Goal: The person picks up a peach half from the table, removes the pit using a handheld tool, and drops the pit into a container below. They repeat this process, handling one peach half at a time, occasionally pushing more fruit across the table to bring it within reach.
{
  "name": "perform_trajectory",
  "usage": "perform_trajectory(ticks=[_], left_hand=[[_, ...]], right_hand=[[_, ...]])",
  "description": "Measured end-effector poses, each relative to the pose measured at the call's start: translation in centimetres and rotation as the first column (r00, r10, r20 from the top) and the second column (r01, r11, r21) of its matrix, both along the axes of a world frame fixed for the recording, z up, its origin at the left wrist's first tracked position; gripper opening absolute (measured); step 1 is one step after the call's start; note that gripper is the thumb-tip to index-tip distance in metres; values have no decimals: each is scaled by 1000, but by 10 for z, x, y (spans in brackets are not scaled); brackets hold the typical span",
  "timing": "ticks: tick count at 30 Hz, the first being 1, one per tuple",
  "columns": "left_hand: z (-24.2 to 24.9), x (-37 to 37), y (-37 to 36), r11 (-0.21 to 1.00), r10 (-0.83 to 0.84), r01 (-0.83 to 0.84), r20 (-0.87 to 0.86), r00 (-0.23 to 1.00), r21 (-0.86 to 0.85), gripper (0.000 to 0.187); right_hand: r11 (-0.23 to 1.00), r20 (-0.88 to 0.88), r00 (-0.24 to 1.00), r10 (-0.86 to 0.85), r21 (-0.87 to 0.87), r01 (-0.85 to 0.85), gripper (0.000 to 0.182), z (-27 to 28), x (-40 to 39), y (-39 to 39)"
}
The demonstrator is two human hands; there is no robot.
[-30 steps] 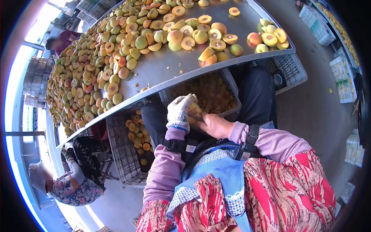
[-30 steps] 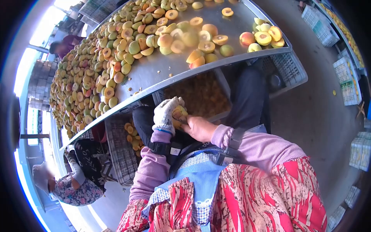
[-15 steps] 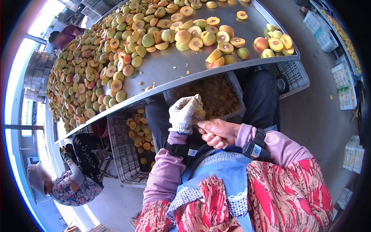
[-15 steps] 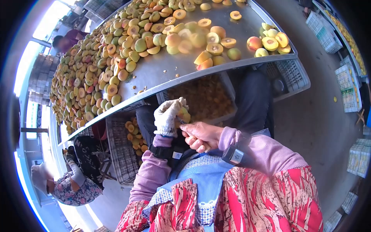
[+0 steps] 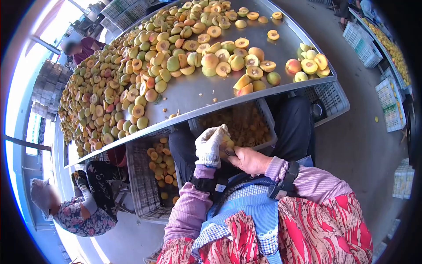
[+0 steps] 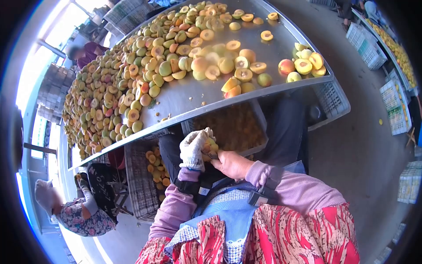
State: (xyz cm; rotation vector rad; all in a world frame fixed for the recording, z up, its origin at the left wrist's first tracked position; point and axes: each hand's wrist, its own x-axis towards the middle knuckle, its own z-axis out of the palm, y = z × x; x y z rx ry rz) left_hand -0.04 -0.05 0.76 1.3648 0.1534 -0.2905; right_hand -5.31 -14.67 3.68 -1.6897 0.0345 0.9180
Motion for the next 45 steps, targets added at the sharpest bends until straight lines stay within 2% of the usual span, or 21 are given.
perform_trajectory(ticks=[2, 4, 7, 10, 12, 14, 15, 16, 18, 19, 22, 26, 28, 29, 30, 31, 32, 34, 39, 42, 45], left_hand=[[-7, 2, -6, 998, 47, -47, -17, 999, -36, 20], [-1, 2, -17, 970, 227, -236, -124, 966, -56, 19], [-2, 8, -24, 952, 280, -294, -146, 949, -81, 18], [5, 9, -31, 925, 313, -357, -274, 909, -129, 19], [-6, 9, -31, 944, 307, -319, -126, 943, -88, 18], [-9, 9, -31, 966, 232, -239, -75, 970, -101, 17], [-9, 11, -31, 979, 166, -167, -14, 986, -120, 16], [-7, 13, -31, 979, 166, -167, -13, 986, -118, 16], [-3, 13, -30, 991, 115, -108, 84, 990, -79, 14], [2, 11, -28, 997, 79, -80, 80, 994, 13, 13], [2, 6, -20, 996, 38, -48, 117, 992, 79, 17], [1, -1, -9, 999, -11, 17, 139, 990, -41, 20], [1, -2, -9, 1000, 3, 2, 137, 991, -30, 21], [2, -3, -13, 997, 71, -68, 86, 994, -35, 17], [3, -2, -18, 990, 139, -138, 33, 990, -39, 14], [-1, 3, -22, 990, 134, -132, 38, 990, -49, 14], [-8, 9, -26, 971, 223, -226, -46, 974, -76, 13], [-11, 8, -28, 946, 276, -305, -222, 935, -107, 16], [-18, 20, -41, 862, 452, -489, -236, 860, -133, 23], [-41, 28, -41, 819, 375, -533, -508, 775, -210, 21], [-23, 24, -44, 842, 404, -483, -314, 859, -239, 24]], right_hand=[[964, 572, 814, 102, -259, 61, 36, -41, 1, 1], [957, 471, 875, 113, -289, 32, 32, -26, 9, -1], [858, 535, 828, 171, -493, 142, 26, -23, 11, 2], [834, 567, 806, 169, -519, 190, 28, -20, 6, 1], [841, 551, 818, 164, -511, 176, 30, -29, 8, -5], [976, 593, 805, 2, -175, 127, 32, -56, 10, -11], [999, 0, 1000, -22, -37, 22, 29, 1, 8, -16], [999, 1, 1000, -22, -36, 22, 29, 4, 8, -15], [932, -305, 946, -113, 298, 207, 29, 4, 3, -12], [921, -365, 921, -134, 298, 252, 26, 5, 2, -9], [769, -654, 756, 22, 494, 405, 27, -3, 6, -8], [671, -721, 685, 107, 561, 485, 26, -1, 2, -6], [839, -512, 859, -31, 453, 301, 27, 5, -1, -9], [961, 159, 974, -163, 251, 120, 28, -23, -2, -6], [992, 760, 649, -38, -47, 114, 30, -17, 4, 0], [983, 128, 991, 33, -184, -9, 32, 9, 10, -9], [981, 128, 991, 29, -193, -4, 32, 0, 16, -11], [861, 539, 810, 231, -501, 88, 29, -26, 17, -7], [768, 588, 756, 287, -613, 185, 25, -23, 25, -5], [723, 636, 706, 312, -641, 257, 22, -37, 21, -5], [736, 708, 664, 242, -579, 350, 16, -50, 14, -6]])
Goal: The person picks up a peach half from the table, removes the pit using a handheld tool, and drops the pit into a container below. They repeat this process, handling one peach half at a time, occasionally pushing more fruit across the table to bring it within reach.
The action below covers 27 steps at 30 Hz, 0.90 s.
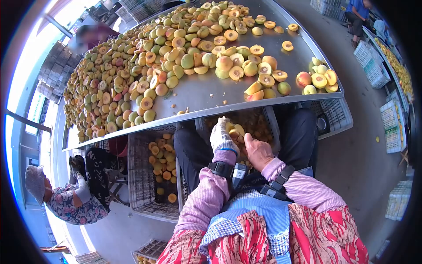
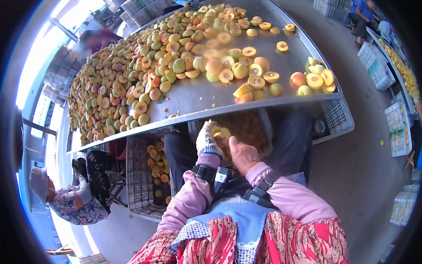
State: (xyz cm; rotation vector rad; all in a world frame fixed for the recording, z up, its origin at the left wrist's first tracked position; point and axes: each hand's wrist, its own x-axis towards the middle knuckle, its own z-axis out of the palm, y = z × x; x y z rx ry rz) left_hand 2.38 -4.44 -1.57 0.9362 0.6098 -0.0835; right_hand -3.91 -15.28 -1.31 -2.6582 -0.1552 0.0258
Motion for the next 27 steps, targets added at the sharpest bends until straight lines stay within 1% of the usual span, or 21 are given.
perform_trajectory(ticks=[1, 2, 3, 5, 6, 7, 8, 9, 10, 11, 13, 14, 15, 17, 18, 20, 21, 22, 23, 25, 27], left_hand=[[9, 0, 3, 999, 2, -6, 90, 996, 50, 26], [9, 8, 8, 999, 44, -44, -18, 999, 32, 27], [27, 8, 14, 995, 93, -94, -11, 996, -18, 26], [25, 21, 36, 989, 140, -144, 119, 983, 23, 24], [42, 21, 43, 982, 150, -165, 158, 976, 90, 20], [50, 19, 53, 977, 161, -191, 259, 952, 95, 19], [60, 17, 61, 975, 155, -192, 273, 949, 114, 18], [68, 15, 67, 972, 154, -197, 284, 946, 131, 17], [71, 15, 71, 956, 128, -192, 273, 953, 222, 19], [67, 15, 71, 953, 133, -197, 266, 955, 230, 19], [61, 15, 60, 939, 39, -150, 336, 941, 310, 21], [62, 12, 53, 924, -17, -106, 318, 948, 367, 23], [64, 10, 46, 931, -1, -123, 339, 941, 343, 21], [53, 16, 56, 939, 74, -218, 462, 884, 267, 20], [50, 21, 70, 924, 157, -299, 479, 864, 237, 24], [70, 18, 102, 856, 219, -403, 479, 850, 324, 20], [76, 16, 127, 775, 193, -353, 335, 922, 524, 22], [67, 22, 159, 509, 53, -262, 274, 960, 820, 27], [67, 24, 183, -154, -37, -87, 82, 996, 984, 34], [85, 46, 199, -333, -67, 88, -116, 991, 939, 43], [90, 92, 205, -372, -219, -36, -50, 974, 927, 45]], right_hand=[[1000, 3, 1000, 2, 2, -2, 16, -2, -4, 0], [998, 59, 998, 37, 45, -40, 16, -3, -6, -1], [993, 115, 991, 64, 93, -75, 15, -4, -9, -2], [985, -30, 999, -28, 167, 32, 21, -13, -11, -9], [966, -48, 995, -85, 240, 94, 22, -22, -8, -12], [935, -78, 986, -146, 314, 163, 23, -25, -6, -9], [931, -81, 987, -142, 328, 161, 23, -26, -3, -6], [888, 5, 991, -131, 445, 115, 23, -17, 0, -2], [833, 85, 988, -128, 550, 61, 23, -7, 2, 2], [830, 76, 990, -121, 555, 59, 23, 3, 6, 8], [790, 116, 990, 81, 598, -134, 22, 26, 18, 22], [827, 156, 976, 152, 520, -212, 22, 37, 23, 24], [828, 150, 978, 143, 523, -202, 22, 31, 26, 19], [945, 43, 984, 171, 274, -177, 24, 15, 35, 3], [959, -64, 992, 112, 268, -91, 26, 15, 34, -11], [952, -116, 993, 37, 306, 0, 26, -4, 24, -31], [942, -106, 993, 45, 335, -7, 28, -6, 18, -39], [935, -133, 990, 38, 354, 11, 29, -9, 13, -42], [932, -168, 985, 36, 362, 27, 29, -16, 10, -42], [928, -233, 971, 44, 371, 47, 28, -11, 13, -39], [913, -186, 980, 72, 408, 10, 33, -13, 20, -37]])
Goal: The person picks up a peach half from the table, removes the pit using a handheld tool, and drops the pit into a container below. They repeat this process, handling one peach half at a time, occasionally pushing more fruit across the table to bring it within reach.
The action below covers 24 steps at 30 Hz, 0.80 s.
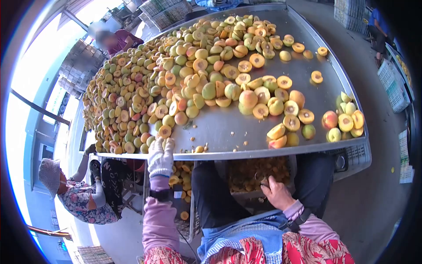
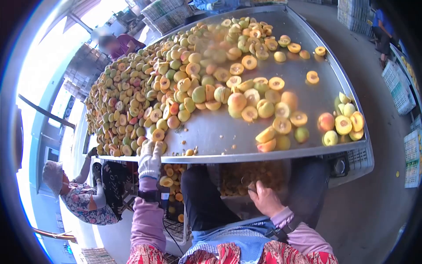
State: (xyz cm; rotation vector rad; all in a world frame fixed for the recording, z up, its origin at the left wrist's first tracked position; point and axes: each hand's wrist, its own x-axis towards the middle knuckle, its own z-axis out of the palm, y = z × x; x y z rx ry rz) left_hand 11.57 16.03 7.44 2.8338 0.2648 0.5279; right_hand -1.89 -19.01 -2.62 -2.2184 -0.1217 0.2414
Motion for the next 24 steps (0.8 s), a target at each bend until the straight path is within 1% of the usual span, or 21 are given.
perform_trajectory(ticks=[1, 2, 3, 4, 5, 6, 8, 9, 10, 11, 12, 13, 14, 16, 17, 18, 19, 20, 22, 23, 24], left_hand=[[24, 22, -15, 996, 11, -22, -121, 993, -86, 46], [22, 46, -9, 990, -139, 138, -89, 986, -9, 43], [12, 78, 5, 961, -232, 239, -69, 970, 135, 42], [-2, 115, 18, 903, -323, 327, -61, 944, 280, 40], [-14, 153, 20, 979, -164, 167, -39, 986, 113, 43], [-6, 172, 15, 943, -228, 236, -61, 972, 235, 51], [-58, 248, 47, 976, -164, 155, 51, 985, 151, 57], [-36, 249, 17, 992, -69, 69, 2, 998, -109, 58], [-43, 262, 21, 944, -295, 288, -23, 955, -160, 60], [-62, 276, 9, 994, -70, 54, -164, 984, -97, 60], [-36, 265, -31, 985, 166, -173, -292, 942, 3, 61], [-33, 265, -33, 992, 82, -106, -305, 949, -62, 59], [-38, 262, -34, 988, -40, 1, -247, 968, -158, 55], [-29, 237, -54, 948, -261, 221, -161, 952, -229, 51], [-61, 238, -41, 886, -461, 452, -79, 884, -104, 48], [-44, 217, -72, 905, -396, 418, -211, 894, 73, 47], [-13, 195, -110, 907, -421, 413, -254, 871, -84, 48], [-23, 189, -120, 809, -568, 483, -235, 789, -335, 49], [-18, 172, -146, 723, -674, 518, -305, 673, -456, 52], [-9, 176, -149, 675, -738, 604, -360, 571, -424, 53], [6, 183, -156, 612, -784, 685, -415, 461, -395, 54]], right_hand=[[1000, 12, 1000, 0, 24, 0, 33, -6, 4, -1], [999, -24, 1000, -1, 34, 2, 34, -9, 9, -2], [998, -21, 1000, -19, 59, 20, 33, -14, 12, -5], [996, -18, 999, -38, 85, 39, 33, -20, 14, -7], [994, -8, 999, -46, 103, 46, 33, -25, 16, -8], [991, -2, 998, -55, 120, 55, 32, -28, 17, -8], [979, -114, 990, -89, 171, 108, 34, -18, 24, -6], [990, -186, 981, -60, 113, 82, 36, -35, 23, -8], [990, -190, 979, -80, 98, 100, 36, -41, 23, -6], [992, -173, 982, -69, 96, 86, 36, -44, 25, -5], [993, -165, 985, -55, 95, 72, 36, -47, 24, -6], [991, -243, 969, -34, 116, 64, 37, -55, 23, -5], [990, -263, 964, -46, 113, 78, 37, -54, 26, -6], [988, -166, 986, -12, 150, 37, 37, -48, 36, -1], [988, -20, 1000, -15, 157, 18, 37, -49, 41, 1], [986, -24, 999, -25, 165, 29, 37, -44, 45, 4], [980, -73, 997, -3, 200, 17, 37, -34, 47, 5], [973, -117, 993, 20, 229, 7, 37, -30, 49, 4], [970, -165, 986, 28, 241, 13, 37, -40, 39, 4], [967, -209, 977, 47, 255, 8, 38, -43, 37, 3], [966, -208, 977, 36, 256, 19, 38, -40, 38, 1]])
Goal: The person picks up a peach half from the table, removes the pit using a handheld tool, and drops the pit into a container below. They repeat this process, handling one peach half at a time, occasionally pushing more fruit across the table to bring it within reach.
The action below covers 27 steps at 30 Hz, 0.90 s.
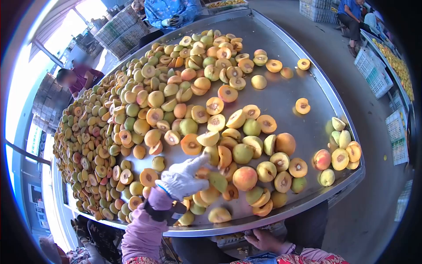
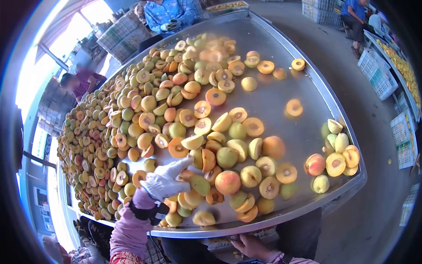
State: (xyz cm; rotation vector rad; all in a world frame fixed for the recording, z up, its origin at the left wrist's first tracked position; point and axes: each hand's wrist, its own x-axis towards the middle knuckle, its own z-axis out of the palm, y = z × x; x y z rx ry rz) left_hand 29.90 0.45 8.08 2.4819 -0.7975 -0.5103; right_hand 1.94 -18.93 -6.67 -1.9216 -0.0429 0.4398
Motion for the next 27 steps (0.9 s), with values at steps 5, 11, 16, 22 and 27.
perform_trajectory(ticks=[5, 11, 16, 22, 27], left_hand=[[43, 91, -100, 994, 90, -70, 292, 952, -80, 30], [-19, 140, -162, 968, -18, -3, 85, 996, 251, 63], [-6, 59, -137, 951, -226, 232, -50, 973, 204, 46], [12, -24, -93, 971, 73, 52, 500, 863, -232, 27], [8, -117, -88, 997, -82, 65, 498, 863, 51, 52]], right_hand=[[998, -175, 983, 53, -6, -54, 42, 5, -3, -4], [998, -78, 997, 6, 61, -1, 40, 12, -14, -2], [999, 26, 999, 30, 35, -31, 37, 17, -16, -1], [992, -35, 994, 102, 83, -99, 37, 31, -27, -6], [995, 25, 998, 65, 67, -67, 34, 37, -35, -9]])
